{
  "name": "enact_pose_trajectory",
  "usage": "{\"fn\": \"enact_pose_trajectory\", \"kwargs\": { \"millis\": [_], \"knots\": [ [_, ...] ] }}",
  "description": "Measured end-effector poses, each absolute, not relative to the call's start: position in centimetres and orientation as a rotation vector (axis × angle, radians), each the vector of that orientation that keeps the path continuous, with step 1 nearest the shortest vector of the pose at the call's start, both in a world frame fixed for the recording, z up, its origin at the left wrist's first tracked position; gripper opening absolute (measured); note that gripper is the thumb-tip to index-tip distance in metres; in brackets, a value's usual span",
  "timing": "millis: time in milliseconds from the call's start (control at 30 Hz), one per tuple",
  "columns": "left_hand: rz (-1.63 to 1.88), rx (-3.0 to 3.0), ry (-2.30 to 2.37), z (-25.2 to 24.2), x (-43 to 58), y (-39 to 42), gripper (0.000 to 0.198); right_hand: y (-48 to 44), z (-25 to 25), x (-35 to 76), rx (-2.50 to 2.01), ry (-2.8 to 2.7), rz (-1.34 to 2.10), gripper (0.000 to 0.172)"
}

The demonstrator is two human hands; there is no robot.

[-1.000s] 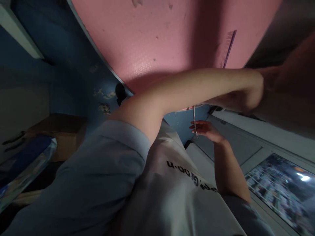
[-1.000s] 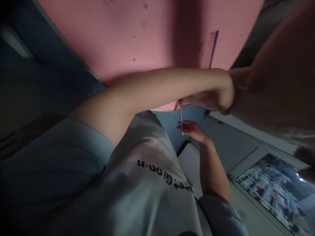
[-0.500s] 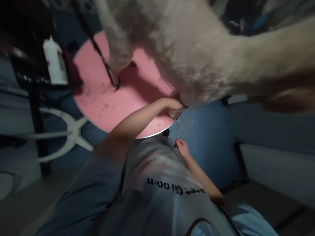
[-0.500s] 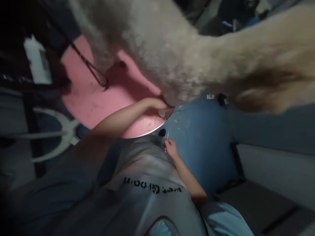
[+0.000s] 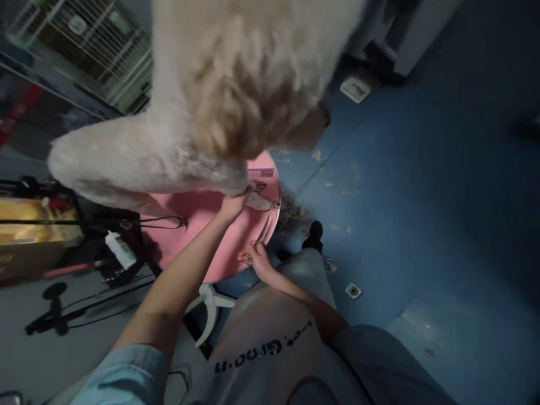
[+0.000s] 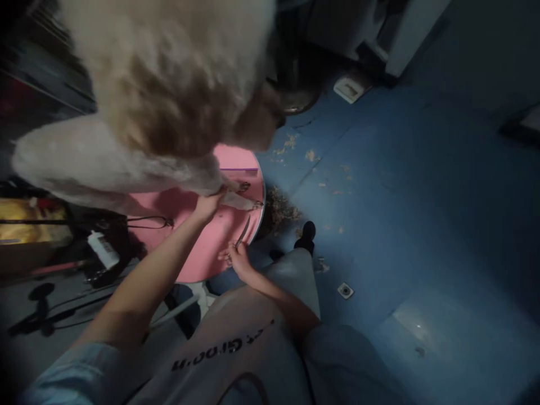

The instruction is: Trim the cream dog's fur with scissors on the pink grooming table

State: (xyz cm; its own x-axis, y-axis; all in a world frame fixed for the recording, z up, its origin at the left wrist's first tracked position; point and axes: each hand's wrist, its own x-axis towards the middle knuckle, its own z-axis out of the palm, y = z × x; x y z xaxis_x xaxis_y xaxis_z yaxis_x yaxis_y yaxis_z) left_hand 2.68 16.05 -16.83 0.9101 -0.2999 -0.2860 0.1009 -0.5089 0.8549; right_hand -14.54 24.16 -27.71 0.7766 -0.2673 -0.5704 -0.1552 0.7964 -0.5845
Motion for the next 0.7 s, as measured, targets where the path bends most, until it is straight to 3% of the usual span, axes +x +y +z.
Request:
{"fn": "enact_pose_trajectory", "kwargs": {
  "millis": [133,700],
  "knots": [
    [-0.383,2.018,-0.242,-16.2,2.7,16.6,0.047,26.8,-27.9,-11.2,-0.506,0.679,-0.181,0.049],
    [-0.416,2.136,-0.336,-15.3,3.0,18.2,0.039,26.4,-29.1,-6.8,-0.491,0.671,-0.262,0.041]
  ]
}}
